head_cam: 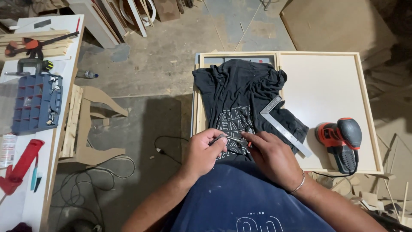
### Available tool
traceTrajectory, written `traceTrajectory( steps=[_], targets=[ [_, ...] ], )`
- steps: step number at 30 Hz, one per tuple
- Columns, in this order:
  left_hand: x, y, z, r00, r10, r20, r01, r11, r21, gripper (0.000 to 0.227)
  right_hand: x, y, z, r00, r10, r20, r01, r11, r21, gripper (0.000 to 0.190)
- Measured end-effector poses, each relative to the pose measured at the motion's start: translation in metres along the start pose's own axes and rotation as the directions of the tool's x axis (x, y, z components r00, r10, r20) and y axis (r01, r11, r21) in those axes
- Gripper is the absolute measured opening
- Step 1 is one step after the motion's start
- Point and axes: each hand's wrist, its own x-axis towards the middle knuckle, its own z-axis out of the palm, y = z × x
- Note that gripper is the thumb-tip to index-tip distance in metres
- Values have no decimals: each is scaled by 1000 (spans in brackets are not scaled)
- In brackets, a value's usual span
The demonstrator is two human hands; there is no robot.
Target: Securing a t-shirt into a wooden frame by aligning it and tucking the edges using tools.
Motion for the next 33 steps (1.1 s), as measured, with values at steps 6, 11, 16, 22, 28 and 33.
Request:
traceTrajectory(
  steps=[6, 11, 16, 22, 28, 33],
  targets=[
    [2, -8, 5, 1000, 2, 15, -2, 1000, -3, 15, -7, 5, 5, 1000, 29, -9, -29, 999, -14, 41],
    [3, -9, 7, 1000, -15, 21, 14, 1000, 13, 16, -8, 7, 5, 999, 37, -1, -37, 999, 6, 40],
    [4, -9, 8, 999, -13, 31, 12, 1000, 19, 15, -9, 14, 11, 997, 44, 59, -46, 998, 43, 35],
    [7, -16, 8, 998, 4, 71, -3, 1000, -9, 14, -9, 21, 15, 986, 58, 154, -81, 986, 147, 28],
    [10, -25, 5, 982, 88, 167, -72, 992, -103, 13, -14, 25, 19, 906, 211, 368, -333, 891, 309, 21],
    [16, -20, 5, 943, 208, 259, -170, 972, -161, 11, -8, 25, 15, 869, 199, 452, -427, 764, 483, 13]
  ],
)
